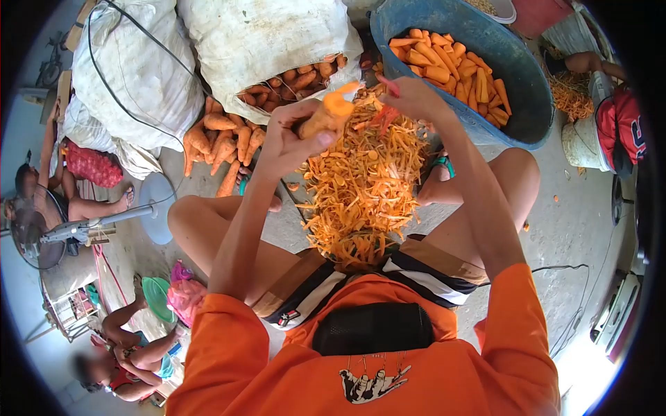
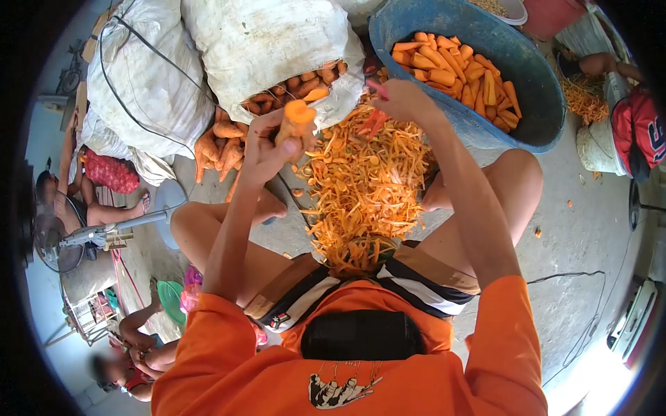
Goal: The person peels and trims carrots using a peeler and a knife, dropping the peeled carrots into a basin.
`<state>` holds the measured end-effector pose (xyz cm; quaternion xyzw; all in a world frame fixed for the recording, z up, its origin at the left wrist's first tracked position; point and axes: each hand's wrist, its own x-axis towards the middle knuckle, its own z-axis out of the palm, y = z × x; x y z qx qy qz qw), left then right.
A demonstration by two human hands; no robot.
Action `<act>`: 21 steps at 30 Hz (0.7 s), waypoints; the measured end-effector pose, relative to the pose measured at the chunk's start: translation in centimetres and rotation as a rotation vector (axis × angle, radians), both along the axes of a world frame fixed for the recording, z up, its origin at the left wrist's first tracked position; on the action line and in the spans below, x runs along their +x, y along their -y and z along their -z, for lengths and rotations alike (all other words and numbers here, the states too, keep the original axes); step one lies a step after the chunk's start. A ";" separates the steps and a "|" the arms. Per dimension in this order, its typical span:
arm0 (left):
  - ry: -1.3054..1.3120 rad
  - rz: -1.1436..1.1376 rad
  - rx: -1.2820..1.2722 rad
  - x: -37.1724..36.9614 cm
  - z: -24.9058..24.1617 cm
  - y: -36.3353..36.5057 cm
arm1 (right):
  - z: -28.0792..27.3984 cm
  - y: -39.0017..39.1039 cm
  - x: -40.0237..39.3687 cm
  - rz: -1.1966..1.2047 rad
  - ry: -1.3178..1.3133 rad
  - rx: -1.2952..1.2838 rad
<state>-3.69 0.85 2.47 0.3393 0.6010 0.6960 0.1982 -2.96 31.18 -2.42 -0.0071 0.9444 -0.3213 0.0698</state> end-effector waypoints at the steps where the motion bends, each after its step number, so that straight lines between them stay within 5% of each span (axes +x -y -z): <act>1: 0.004 -0.002 -0.002 -0.3 0.2 0.3 | 0.2 -0.3 -0.1 0.050 0.057 0.048; 5: 0.121 -0.024 0.053 -1.3 1.4 1.1 | -3.5 0.0 1.7 0.045 -0.131 0.000; 8: 0.575 -0.081 0.043 -0.7 0.6 0.3 | -4.6 1.7 2.8 0.023 -0.167 0.014; 10: 0.706 -0.080 0.061 -0.3 0.1 -0.6 | -3.8 3.0 3.0 -0.005 -0.511 0.181; 13: 0.843 -0.049 0.105 0.1 0.8 -0.8 | -4.3 4.5 3.5 -0.059 -0.392 0.176; 15: 0.968 -0.238 -0.065 0.6 1.1 -1.0 | -4.6 5.5 3.5 -0.105 -0.346 0.183; 21: 0.990 -0.268 -0.050 0.7 1.3 -1.3 | -4.1 7.1 4.0 -0.208 -0.285 0.141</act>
